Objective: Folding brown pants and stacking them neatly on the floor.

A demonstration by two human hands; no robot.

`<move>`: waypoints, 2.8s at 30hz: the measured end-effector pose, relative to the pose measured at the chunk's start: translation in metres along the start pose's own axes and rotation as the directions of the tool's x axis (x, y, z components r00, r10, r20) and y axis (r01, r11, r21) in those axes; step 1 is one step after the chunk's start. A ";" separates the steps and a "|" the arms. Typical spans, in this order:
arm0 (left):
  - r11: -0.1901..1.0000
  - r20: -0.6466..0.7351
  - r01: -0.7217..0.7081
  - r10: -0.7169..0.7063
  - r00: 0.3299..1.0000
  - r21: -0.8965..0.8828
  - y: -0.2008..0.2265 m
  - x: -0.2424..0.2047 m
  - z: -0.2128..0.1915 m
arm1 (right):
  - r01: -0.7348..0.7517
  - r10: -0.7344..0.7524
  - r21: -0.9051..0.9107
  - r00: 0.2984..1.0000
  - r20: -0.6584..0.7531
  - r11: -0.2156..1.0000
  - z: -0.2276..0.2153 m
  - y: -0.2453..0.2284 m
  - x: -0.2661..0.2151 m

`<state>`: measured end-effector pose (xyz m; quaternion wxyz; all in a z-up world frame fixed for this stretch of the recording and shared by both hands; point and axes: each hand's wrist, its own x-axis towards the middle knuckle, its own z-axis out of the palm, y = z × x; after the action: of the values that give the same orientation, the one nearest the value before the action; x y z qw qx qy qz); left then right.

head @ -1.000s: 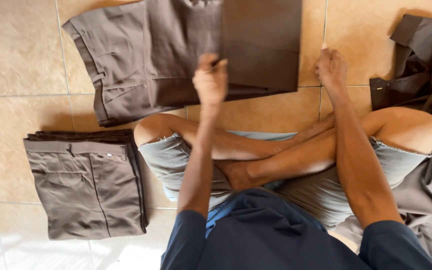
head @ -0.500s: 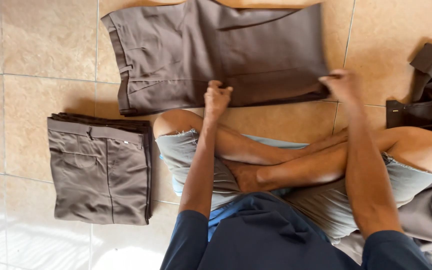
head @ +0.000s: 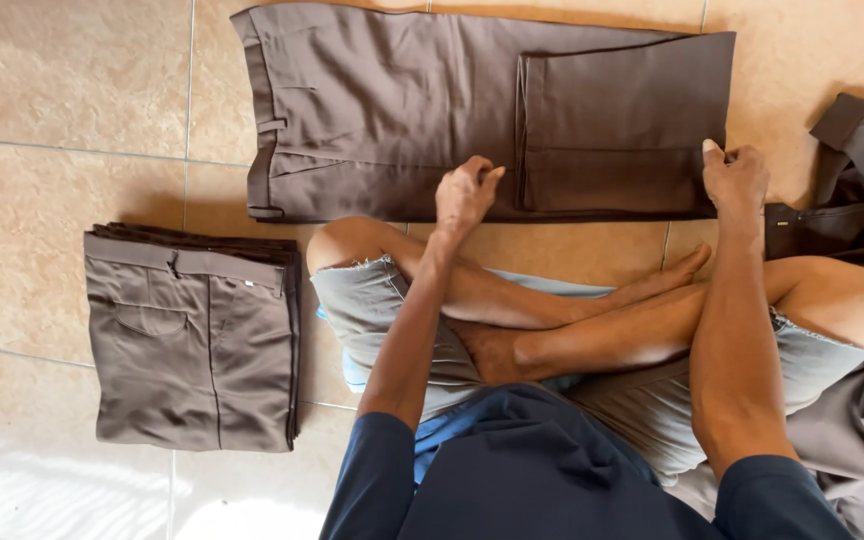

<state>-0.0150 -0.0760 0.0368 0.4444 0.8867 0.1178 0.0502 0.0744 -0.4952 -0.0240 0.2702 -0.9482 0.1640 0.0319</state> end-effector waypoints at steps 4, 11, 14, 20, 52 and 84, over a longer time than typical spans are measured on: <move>0.980 -0.035 0.170 -0.167 0.985 0.108 0.004 0.007 0.073 | 0.039 -0.039 -0.008 0.998 -0.048 0.999 -0.002 -0.006 -0.006; 0.941 -0.116 0.339 -0.334 0.935 0.018 0.002 0.016 0.069 | 0.082 -0.079 0.038 0.995 -0.065 0.996 0.010 0.003 -0.001; 0.903 -0.191 0.430 -0.425 0.885 -0.015 -0.041 0.019 0.039 | 0.173 -0.172 0.060 0.985 -0.017 0.983 0.009 -0.028 -0.010; 0.922 -0.207 0.383 -0.385 0.900 -0.048 -0.028 0.009 0.033 | -0.010 0.010 -0.014 0.999 0.046 1.000 0.017 0.012 0.009; 0.644 -0.498 0.295 0.156 0.853 0.706 -0.149 0.064 0.007 | -0.387 0.212 0.240 0.818 0.535 0.890 -0.029 -0.057 -0.032; 0.913 -0.083 -0.150 0.195 0.977 0.380 -0.059 0.014 -0.005 | -0.228 0.047 0.335 0.880 0.472 0.914 -0.026 -0.072 -0.049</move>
<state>-0.0124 -0.0347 -0.0071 0.2542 0.9571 0.0725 0.1186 0.0509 -0.4372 0.0416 0.4769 -0.8290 0.1674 0.2394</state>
